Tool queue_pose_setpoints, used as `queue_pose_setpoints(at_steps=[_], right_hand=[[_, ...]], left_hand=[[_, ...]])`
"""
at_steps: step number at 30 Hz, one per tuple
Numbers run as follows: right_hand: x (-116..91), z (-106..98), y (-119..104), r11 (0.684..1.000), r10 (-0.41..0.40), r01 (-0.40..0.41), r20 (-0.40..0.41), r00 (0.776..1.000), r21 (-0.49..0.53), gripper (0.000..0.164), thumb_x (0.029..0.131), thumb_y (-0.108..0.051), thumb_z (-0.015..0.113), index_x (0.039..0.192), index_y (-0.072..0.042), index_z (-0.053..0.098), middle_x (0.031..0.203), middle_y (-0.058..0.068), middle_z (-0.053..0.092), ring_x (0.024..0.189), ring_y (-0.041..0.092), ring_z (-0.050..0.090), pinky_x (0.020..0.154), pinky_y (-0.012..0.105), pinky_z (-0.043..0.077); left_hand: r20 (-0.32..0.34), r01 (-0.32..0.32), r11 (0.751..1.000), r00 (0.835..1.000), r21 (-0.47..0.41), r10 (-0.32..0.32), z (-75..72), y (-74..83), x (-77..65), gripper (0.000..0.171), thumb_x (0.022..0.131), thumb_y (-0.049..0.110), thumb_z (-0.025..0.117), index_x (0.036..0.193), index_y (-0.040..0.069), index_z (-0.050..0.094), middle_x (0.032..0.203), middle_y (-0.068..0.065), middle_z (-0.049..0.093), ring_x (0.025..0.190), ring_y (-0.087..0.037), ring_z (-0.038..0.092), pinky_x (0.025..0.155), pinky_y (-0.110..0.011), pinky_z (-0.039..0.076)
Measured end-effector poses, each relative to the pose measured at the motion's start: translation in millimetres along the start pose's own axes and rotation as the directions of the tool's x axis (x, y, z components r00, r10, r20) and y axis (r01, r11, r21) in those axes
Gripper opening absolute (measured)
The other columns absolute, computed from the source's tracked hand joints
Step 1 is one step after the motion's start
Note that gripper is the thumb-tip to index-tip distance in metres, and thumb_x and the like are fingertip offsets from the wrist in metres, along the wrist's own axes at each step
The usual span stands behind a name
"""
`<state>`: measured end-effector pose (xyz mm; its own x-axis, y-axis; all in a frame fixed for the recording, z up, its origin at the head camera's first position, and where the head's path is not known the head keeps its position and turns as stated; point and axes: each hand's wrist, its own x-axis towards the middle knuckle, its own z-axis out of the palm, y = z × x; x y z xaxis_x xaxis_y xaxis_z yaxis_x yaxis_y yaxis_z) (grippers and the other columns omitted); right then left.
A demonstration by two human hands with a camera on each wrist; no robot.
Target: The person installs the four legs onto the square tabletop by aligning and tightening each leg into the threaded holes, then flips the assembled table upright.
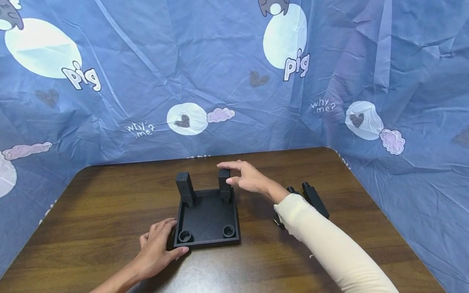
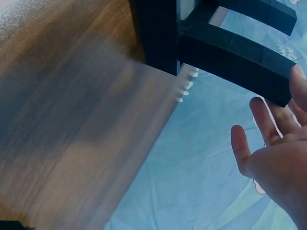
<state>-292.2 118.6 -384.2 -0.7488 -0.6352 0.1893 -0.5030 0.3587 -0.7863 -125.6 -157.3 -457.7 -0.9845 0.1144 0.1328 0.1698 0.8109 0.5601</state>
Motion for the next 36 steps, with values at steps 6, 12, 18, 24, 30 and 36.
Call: queue_pose_setpoints(at_steps=[6,12,18,24,30,36], right_hand=[[0.1,0.2,-1.9,1.000,0.000,0.000,0.001,1.000,0.022,0.045,0.091,0.005,0.060,0.134,-0.006,0.058,0.136,0.009,0.058,0.130,0.023,0.046,0.105,0.046,0.036],[2.4,7.3,0.0,1.000,0.013,-0.014,-0.107,0.994,-0.011,0.038,0.084,-0.001,0.072,0.122,-0.003,0.063,0.111,0.010,0.067,0.104,0.025,0.059,0.091,0.044,0.044],[5.0,14.4,2.7,0.995,0.050,-0.068,-0.214,0.976,-0.077,0.032,0.079,-0.011,0.081,0.102,-0.006,0.061,0.093,0.006,0.062,0.091,0.029,0.060,0.083,0.044,0.046],[2.7,14.9,4.3,0.992,0.085,-0.103,-0.215,0.973,-0.076,0.038,0.079,-0.018,0.082,0.109,-0.009,0.059,0.102,0.007,0.062,0.093,0.021,0.058,0.083,0.040,0.046],[2.2,3.7,1.2,0.999,-0.026,0.023,-0.093,0.995,-0.030,0.051,0.086,-0.008,0.073,0.135,-0.009,0.057,0.128,0.008,0.062,0.121,0.025,0.052,0.103,0.050,0.036],[1.9,-4.5,-5.3,0.999,0.008,-0.011,-0.051,0.999,-0.046,0.040,0.090,-0.001,0.065,0.128,-0.013,0.065,0.126,0.005,0.064,0.120,0.023,0.052,0.103,0.048,0.036]], left_hand=[[0.007,0.007,1.000,1.000,0.005,-0.007,-0.1,0.5,0.2,0.072,0.076,0.030,0.084,0.132,-0.001,0.052,0.138,-0.017,0.049,0.125,-0.032,0.038,0.091,-0.055,0.021],[0.021,0.018,1.000,1.000,0.008,-0.018,-0.5,1.0,0.4,0.072,0.076,0.031,0.083,0.132,-0.001,0.051,0.138,-0.017,0.049,0.125,-0.032,0.038,0.091,-0.055,0.020],[0.040,0.031,0.999,0.999,0.009,-0.031,-0.3,0.7,0.5,0.072,0.077,0.032,0.083,0.133,-0.001,0.051,0.139,-0.016,0.048,0.126,-0.032,0.037,0.091,-0.055,0.020],[0.035,0.029,1.000,0.999,0.004,-0.029,0.5,0.6,0.0,0.072,0.077,0.032,0.083,0.133,-0.001,0.051,0.139,-0.016,0.048,0.126,-0.032,0.037,0.091,-0.055,0.020],[0.037,0.028,1.000,0.999,0.002,-0.028,-0.3,1.5,-0.1,0.072,0.077,0.032,0.083,0.133,-0.001,0.051,0.139,-0.017,0.048,0.126,-0.032,0.036,0.091,-0.055,0.020],[0.041,0.030,1.000,0.999,0.007,-0.030,-1.1,2.3,0.3,0.072,0.077,0.032,0.083,0.133,0.000,0.051,0.139,-0.016,0.048,0.126,-0.032,0.036,0.090,-0.055,0.020]])
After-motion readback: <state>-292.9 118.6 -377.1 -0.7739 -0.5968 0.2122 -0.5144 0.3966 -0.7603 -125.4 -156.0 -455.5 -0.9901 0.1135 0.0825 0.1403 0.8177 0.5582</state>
